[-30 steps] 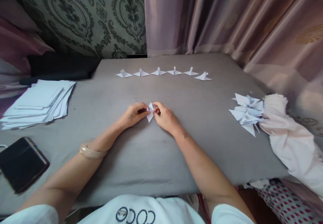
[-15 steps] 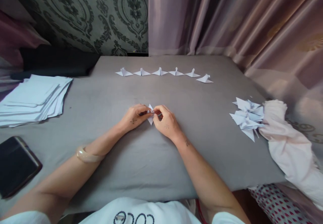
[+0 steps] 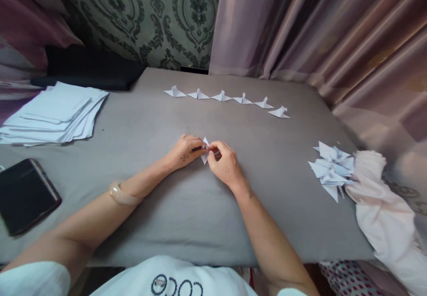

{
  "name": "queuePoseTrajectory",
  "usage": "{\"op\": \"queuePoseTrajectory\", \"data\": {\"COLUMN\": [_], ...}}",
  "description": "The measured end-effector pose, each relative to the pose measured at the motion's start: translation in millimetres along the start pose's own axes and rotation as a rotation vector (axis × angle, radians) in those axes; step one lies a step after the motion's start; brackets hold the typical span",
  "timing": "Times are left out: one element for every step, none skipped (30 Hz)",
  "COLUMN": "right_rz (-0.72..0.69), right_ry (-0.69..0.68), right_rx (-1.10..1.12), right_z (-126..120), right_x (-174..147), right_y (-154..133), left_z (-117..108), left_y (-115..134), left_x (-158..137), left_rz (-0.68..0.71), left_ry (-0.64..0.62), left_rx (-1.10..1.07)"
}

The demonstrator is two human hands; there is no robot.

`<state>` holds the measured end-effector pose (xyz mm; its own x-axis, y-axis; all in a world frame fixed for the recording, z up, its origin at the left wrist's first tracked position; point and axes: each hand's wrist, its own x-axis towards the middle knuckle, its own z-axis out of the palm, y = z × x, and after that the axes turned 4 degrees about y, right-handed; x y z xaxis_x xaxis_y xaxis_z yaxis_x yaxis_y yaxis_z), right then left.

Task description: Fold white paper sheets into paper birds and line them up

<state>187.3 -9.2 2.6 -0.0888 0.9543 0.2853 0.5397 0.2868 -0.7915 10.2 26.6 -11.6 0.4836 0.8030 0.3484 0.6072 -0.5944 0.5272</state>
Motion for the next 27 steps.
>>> {"op": "queuePoseTrajectory", "data": {"right_rz": [0.003, 0.008, 0.015, 0.025, 0.037, 0.052, 0.069, 0.086, 0.101, 0.112, 0.120, 0.126, 0.129, 0.131, 0.134, 0.137, 0.143, 0.149, 0.155, 0.161, 0.167, 0.174, 0.182, 0.193, 0.206, 0.222, 0.242], "right_ry": [-0.003, -0.006, -0.008, -0.009, -0.009, -0.009, -0.005, 0.001, 0.008, 0.013, 0.018, 0.019, 0.020, 0.021, 0.024, 0.028, 0.030, 0.030, 0.028, 0.024, 0.019, 0.014, 0.008, 0.002, -0.006, -0.016, -0.026], "right_rx": [0.003, 0.009, 0.017, 0.028, 0.037, 0.043, 0.046, 0.046, 0.043, 0.039, 0.034, 0.028, 0.020, 0.009, -0.002, -0.013, -0.023, -0.030, -0.035, -0.037, -0.036, -0.031, -0.024, -0.012, 0.002, 0.019, 0.040], "right_z": [0.4, 0.9, 1.3, 1.7, 2.2, 2.7, 3.3, 3.8, 4.5, 5.1, 5.6, 6.1, 6.5, 6.8, 7.0, 7.1, 7.2, 7.1, 7.1, 6.9, 6.7, 6.4, 6.1, 5.6, 5.0, 4.3, 3.6], "right_x": [0.3, 0.7, 1.3, 1.9, 2.7, 3.5, 4.2, 5.0, 5.7, 6.4, 6.9, 7.4, 7.8, 8.2, 8.4, 8.6, 8.7, 8.8, 8.9, 8.9, 9.0, 9.1, 9.2, 9.4, 9.8, 10.2, 10.7], "right_y": [0.2, 0.2, -0.1, -0.7, -1.5, -2.6, -3.7, -4.8, -5.7, -6.5, -7.1, -7.4, -7.7, -7.9, -8.1, -8.4, -8.9, -9.4, -10.1, -10.8, -11.4, -12.0, -12.5, -12.8, -12.9, -12.8, -12.7], "left_z": [-0.6, -1.1, -1.5, -1.8, -2.0, -2.0, -2.0, -1.8, -1.6, -1.5, -1.3, -1.1, -1.0, -0.9, -0.8, -0.8, -0.8, -0.9, -1.0, -1.1, -1.3, -1.5, -1.8, -2.0, -2.2, -2.4, -2.5], "left_y": [0.6, 1.2, 1.7, 2.2, 2.6, 3.0, 3.3, 3.6, 3.8, 3.9, 4.0, 4.0, 4.0, 3.9, 3.7, 3.5, 3.4, 3.2, 3.2, 3.4, 3.7, 4.3, 4.9, 5.7, 6.4, 7.1, 7.6], "left_x": [0.2, 0.4, 0.5, 0.6, 0.5, 0.4, 0.1, -0.1, -0.4, -0.6, -0.8, -1.0, -1.1, -1.2, -1.3, -1.5, -1.7, -1.9, -2.2, -2.5, -2.7, -2.8, -2.8, -2.6, -2.4, -2.0, -1.7], "left_rz": [0.000, 0.002, 0.003, 0.003, 0.004, 0.007, 0.012, 0.020, 0.030, 0.041, 0.052, 0.062, 0.071, 0.075, 0.077, 0.076, 0.074, 0.071, 0.067, 0.060, 0.047, 0.028, 0.006, -0.014, -0.033, -0.046, -0.054], "left_ry": [-0.007, -0.015, -0.022, -0.026, -0.028, -0.029, -0.028, -0.027, -0.025, -0.023, -0.019, -0.015, -0.011, -0.008, -0.006, -0.007, -0.010, -0.013, -0.017, -0.020, -0.022, -0.020, -0.017, -0.015, -0.008, 0.001, 0.012], "left_rx": [0.010, 0.020, 0.030, 0.039, 0.047, 0.054, 0.062, 0.070, 0.078, 0.087, 0.095, 0.102, 0.106, 0.107, 0.107, 0.104, 0.100, 0.094, 0.083, 0.066, 0.042, 0.013, -0.017, -0.045, -0.068, -0.086, -0.102]}}
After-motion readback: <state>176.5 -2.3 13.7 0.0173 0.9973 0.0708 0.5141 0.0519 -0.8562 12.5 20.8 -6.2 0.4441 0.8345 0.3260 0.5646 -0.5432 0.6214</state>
